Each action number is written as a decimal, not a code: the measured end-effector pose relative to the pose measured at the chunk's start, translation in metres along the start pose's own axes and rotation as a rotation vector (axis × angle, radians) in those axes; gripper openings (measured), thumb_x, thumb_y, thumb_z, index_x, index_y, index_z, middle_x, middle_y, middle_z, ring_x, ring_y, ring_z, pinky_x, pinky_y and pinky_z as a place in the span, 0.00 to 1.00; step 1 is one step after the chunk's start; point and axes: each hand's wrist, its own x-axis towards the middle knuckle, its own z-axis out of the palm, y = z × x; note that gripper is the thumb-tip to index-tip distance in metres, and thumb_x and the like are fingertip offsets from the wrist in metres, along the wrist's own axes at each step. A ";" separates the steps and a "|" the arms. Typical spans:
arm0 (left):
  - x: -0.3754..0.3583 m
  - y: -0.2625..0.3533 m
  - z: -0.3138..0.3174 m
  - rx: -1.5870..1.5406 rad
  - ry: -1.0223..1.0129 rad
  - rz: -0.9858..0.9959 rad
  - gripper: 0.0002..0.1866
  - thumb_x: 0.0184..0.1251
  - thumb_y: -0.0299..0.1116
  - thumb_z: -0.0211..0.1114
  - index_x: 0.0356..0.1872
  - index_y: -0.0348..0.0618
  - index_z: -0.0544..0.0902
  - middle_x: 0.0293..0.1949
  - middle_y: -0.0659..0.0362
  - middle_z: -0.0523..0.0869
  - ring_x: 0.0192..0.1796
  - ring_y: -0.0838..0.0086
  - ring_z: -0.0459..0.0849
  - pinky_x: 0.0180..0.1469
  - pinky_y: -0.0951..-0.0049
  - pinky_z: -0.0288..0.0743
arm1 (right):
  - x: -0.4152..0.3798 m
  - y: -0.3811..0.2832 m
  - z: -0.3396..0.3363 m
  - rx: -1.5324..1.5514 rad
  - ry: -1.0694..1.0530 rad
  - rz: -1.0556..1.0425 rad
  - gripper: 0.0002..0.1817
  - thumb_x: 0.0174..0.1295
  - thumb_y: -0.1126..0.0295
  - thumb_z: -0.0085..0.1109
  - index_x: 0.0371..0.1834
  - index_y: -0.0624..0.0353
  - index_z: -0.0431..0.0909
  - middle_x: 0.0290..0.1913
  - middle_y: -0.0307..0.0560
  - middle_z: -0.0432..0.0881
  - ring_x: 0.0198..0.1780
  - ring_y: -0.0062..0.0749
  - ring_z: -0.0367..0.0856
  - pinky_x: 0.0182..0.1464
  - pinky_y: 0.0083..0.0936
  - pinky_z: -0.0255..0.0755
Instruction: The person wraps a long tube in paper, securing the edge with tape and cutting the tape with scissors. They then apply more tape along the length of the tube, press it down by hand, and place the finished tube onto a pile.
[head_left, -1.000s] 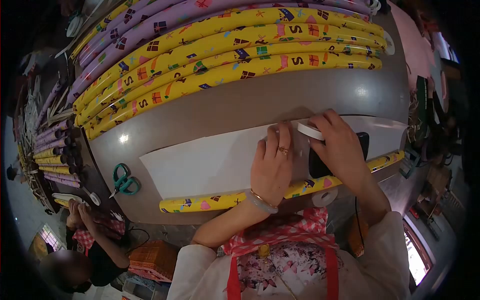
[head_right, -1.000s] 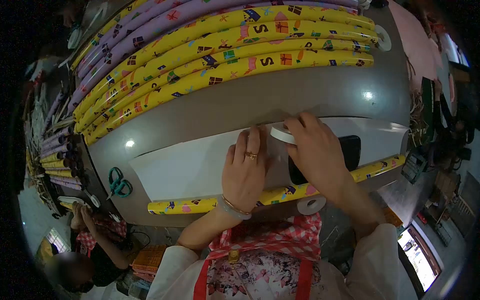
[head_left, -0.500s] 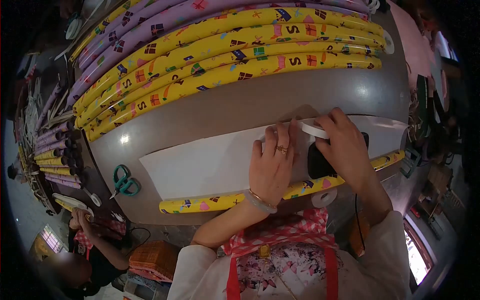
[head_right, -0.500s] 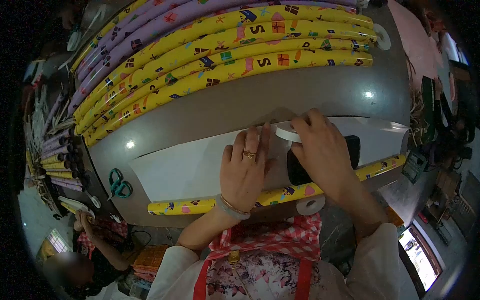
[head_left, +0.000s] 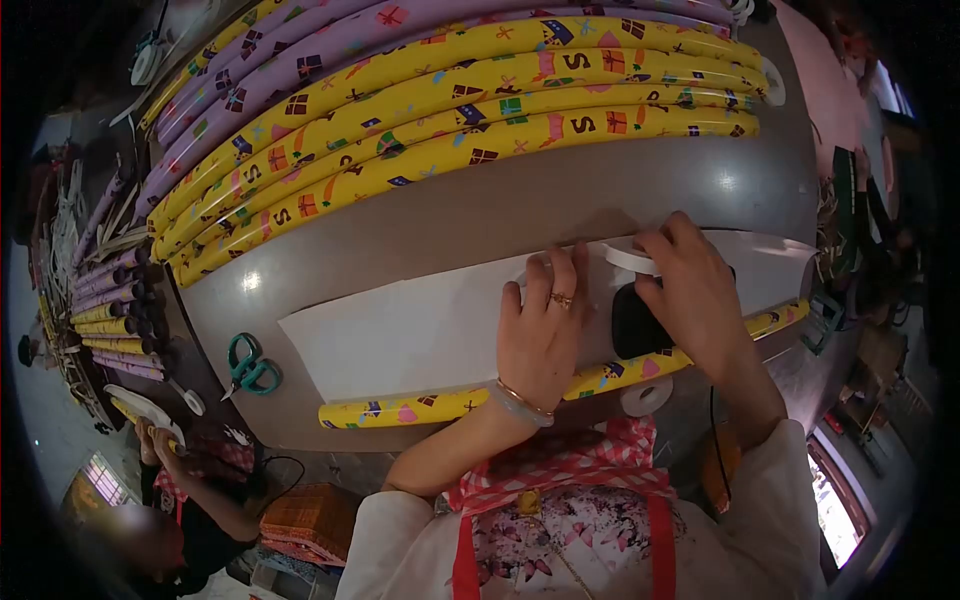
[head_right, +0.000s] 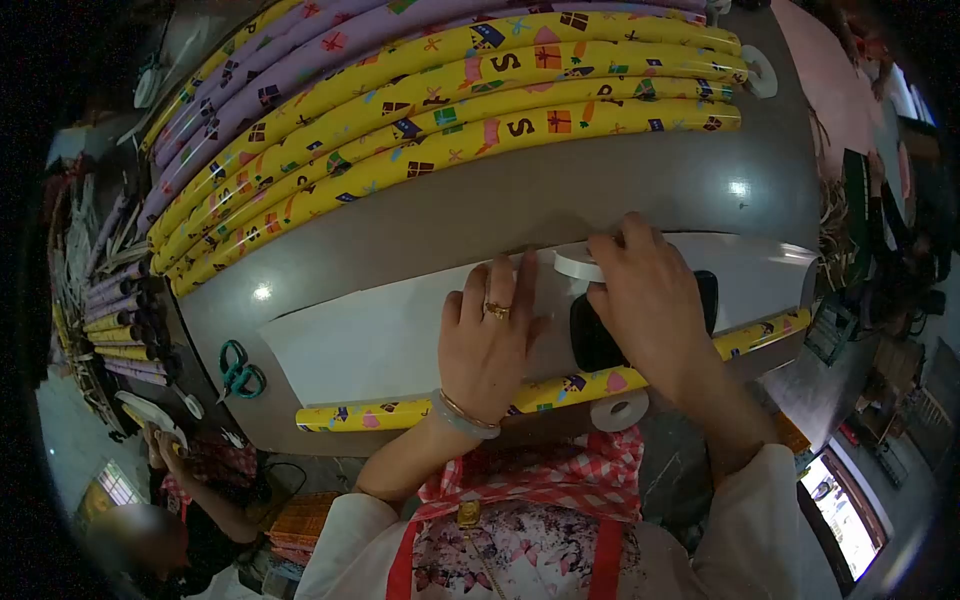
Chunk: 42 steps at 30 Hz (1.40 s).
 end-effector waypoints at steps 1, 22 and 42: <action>0.000 0.000 -0.001 -0.002 -0.008 -0.004 0.36 0.53 0.41 0.69 0.65 0.42 0.71 0.59 0.57 0.65 0.58 0.64 0.69 0.50 0.65 0.69 | 0.000 0.000 0.000 0.000 0.003 0.002 0.17 0.49 0.75 0.65 0.43 0.61 0.75 0.45 0.54 0.71 0.48 0.50 0.76 0.50 0.40 0.73; 0.002 0.002 -0.007 0.069 -0.063 0.051 0.39 0.52 0.43 0.70 0.67 0.43 0.70 0.58 0.55 0.67 0.58 0.63 0.70 0.51 0.64 0.70 | -0.006 0.006 0.017 -0.136 0.284 -0.101 0.06 0.49 0.75 0.58 0.31 0.62 0.79 0.37 0.53 0.73 0.40 0.43 0.78 0.42 0.32 0.75; -0.004 0.002 0.002 0.058 -0.022 0.012 0.37 0.57 0.44 0.65 0.68 0.41 0.67 0.60 0.52 0.66 0.59 0.61 0.70 0.54 0.62 0.70 | -0.010 0.010 0.008 -0.060 0.110 -0.027 0.15 0.51 0.71 0.65 0.43 0.60 0.76 0.43 0.52 0.74 0.46 0.51 0.77 0.47 0.41 0.73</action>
